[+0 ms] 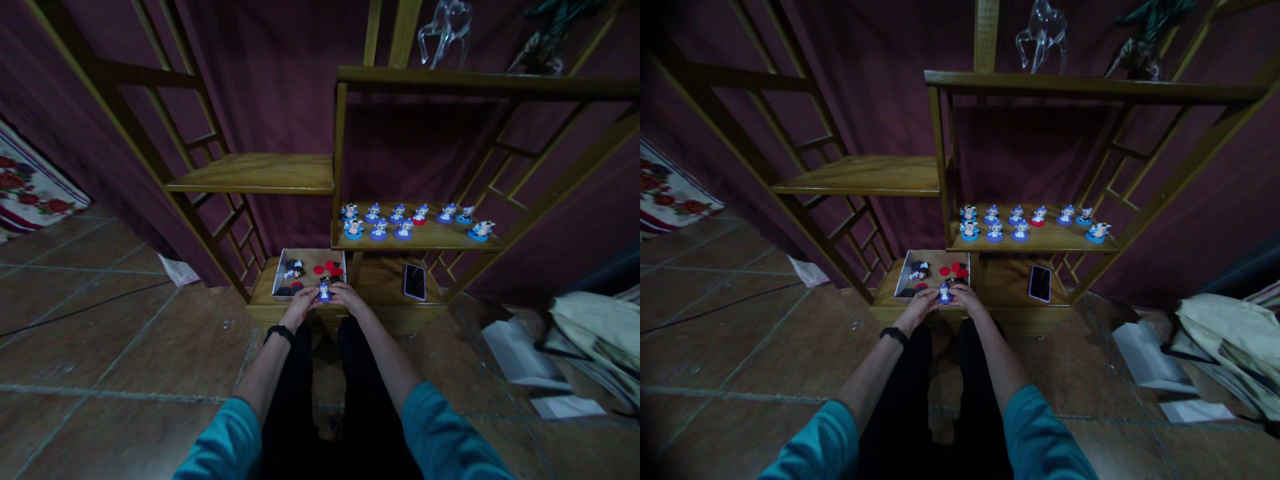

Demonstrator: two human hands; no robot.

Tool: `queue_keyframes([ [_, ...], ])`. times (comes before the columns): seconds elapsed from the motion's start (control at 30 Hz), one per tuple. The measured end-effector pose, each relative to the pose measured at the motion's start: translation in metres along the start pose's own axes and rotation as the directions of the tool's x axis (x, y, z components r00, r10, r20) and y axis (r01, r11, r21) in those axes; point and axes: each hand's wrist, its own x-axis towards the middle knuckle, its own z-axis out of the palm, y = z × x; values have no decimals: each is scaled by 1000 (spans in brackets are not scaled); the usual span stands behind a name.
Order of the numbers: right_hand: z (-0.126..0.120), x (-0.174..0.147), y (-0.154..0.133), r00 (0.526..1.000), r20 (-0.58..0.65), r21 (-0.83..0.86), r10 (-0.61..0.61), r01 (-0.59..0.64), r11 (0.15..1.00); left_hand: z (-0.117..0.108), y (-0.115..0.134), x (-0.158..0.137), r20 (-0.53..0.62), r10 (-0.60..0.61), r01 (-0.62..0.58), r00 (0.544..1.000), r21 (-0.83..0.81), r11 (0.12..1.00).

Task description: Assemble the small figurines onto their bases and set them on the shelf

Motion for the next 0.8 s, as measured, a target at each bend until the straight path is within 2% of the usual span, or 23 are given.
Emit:
queue_keyframes([
  [0.8, -1, 5, 3, 1000, -3, -29, 11, -11, 1000, 0, 0, 1, -8, -35, 35, 999, 26, 999],
])
